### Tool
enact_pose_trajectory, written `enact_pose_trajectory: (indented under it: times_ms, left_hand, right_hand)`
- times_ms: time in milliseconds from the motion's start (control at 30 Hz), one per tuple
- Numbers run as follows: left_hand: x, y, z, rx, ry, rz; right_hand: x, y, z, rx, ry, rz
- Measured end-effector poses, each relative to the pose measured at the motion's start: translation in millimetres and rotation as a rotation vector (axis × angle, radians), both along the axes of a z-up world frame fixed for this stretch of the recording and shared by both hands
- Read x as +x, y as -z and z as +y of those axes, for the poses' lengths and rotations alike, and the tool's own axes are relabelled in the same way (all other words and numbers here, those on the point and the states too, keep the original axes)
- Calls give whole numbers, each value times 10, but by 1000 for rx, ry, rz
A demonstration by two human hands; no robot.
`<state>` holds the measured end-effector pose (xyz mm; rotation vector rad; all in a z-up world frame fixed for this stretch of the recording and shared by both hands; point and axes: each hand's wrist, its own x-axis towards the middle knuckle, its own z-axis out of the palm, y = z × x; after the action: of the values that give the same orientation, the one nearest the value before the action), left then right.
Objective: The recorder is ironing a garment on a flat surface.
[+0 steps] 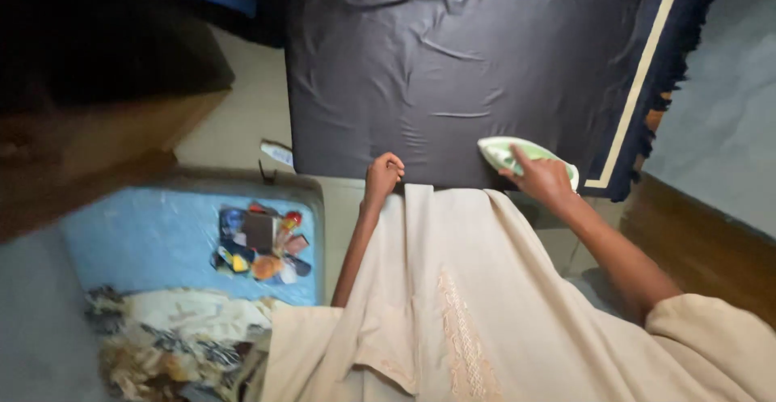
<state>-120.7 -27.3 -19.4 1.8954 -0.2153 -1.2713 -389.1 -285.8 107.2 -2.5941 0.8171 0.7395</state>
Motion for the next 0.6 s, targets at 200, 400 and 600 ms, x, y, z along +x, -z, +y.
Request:
enact_pose_trajectory:
  times_ms: [200, 400, 600]
  left_hand:
    - [-154, -22, -70, 43, -23, -180]
    - [-694, -69, -30, -8, -332, -387]
    - [-1343, -4, 155, -30, -545, -476]
  right_hand:
    - [249, 88, -392, -97, 91, -160]
    - [1132, 165, -358, 45, 26, -229]
    - [2093, 454, 371, 122, -140, -373]
